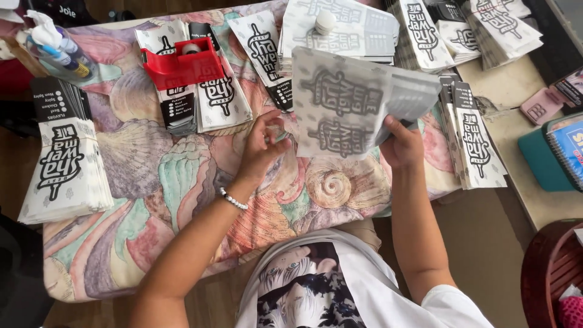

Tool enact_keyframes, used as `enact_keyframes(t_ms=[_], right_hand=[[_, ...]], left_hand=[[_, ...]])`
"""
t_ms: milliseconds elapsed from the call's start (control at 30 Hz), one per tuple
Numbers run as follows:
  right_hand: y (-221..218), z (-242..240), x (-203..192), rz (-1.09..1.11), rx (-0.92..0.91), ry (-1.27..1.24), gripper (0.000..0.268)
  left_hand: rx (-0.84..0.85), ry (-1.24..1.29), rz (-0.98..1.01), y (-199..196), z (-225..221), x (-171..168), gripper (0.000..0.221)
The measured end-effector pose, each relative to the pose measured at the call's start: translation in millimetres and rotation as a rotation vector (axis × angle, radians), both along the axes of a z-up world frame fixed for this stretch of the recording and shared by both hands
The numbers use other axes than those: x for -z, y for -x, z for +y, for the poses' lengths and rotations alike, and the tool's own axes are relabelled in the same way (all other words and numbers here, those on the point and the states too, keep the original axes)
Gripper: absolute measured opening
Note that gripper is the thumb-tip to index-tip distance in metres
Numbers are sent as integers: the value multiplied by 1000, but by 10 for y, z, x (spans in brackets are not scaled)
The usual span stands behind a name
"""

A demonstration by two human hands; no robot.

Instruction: The person separates and prepares printed labels for packaging, peeling some labels and organizing several stacks on a table.

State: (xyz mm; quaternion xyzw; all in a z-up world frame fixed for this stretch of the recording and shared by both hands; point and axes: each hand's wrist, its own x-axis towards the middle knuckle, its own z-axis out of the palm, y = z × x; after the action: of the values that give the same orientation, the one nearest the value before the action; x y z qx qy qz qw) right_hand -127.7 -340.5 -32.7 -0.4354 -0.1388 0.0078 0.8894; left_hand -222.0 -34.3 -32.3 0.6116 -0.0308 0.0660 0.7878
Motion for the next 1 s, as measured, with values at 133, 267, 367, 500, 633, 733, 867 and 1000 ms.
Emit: enact_keyframes(t_ms=[133,267,367,500,633,733,867,1000], right_hand=[[161,141,-203,-141,-176,-126,52],[189,74,-67,-156,-269,-185,49],[215,160,-175,-183,-346,-226,44],[168,353,-423,-191,-465,-254,44],[172,550,-641,-223,-331,-122,42],[194,372,-587,-174,-173,15,38],[191,129,-237,-126,-68,19,38],[175,35,55,-96,119,239,25]], left_hand=[[67,29,1,-41,22,86,104],[371,222,61,25,-18,-44,114],[574,305,128,79,-93,30,111],[714,304,195,206,-142,-184,106],[513,439,116,135,-134,-123,47],[158,379,54,-15,35,380,29],[-120,73,-58,115,248,-64,20],[-204,-238,-233,126,237,-466,23]])
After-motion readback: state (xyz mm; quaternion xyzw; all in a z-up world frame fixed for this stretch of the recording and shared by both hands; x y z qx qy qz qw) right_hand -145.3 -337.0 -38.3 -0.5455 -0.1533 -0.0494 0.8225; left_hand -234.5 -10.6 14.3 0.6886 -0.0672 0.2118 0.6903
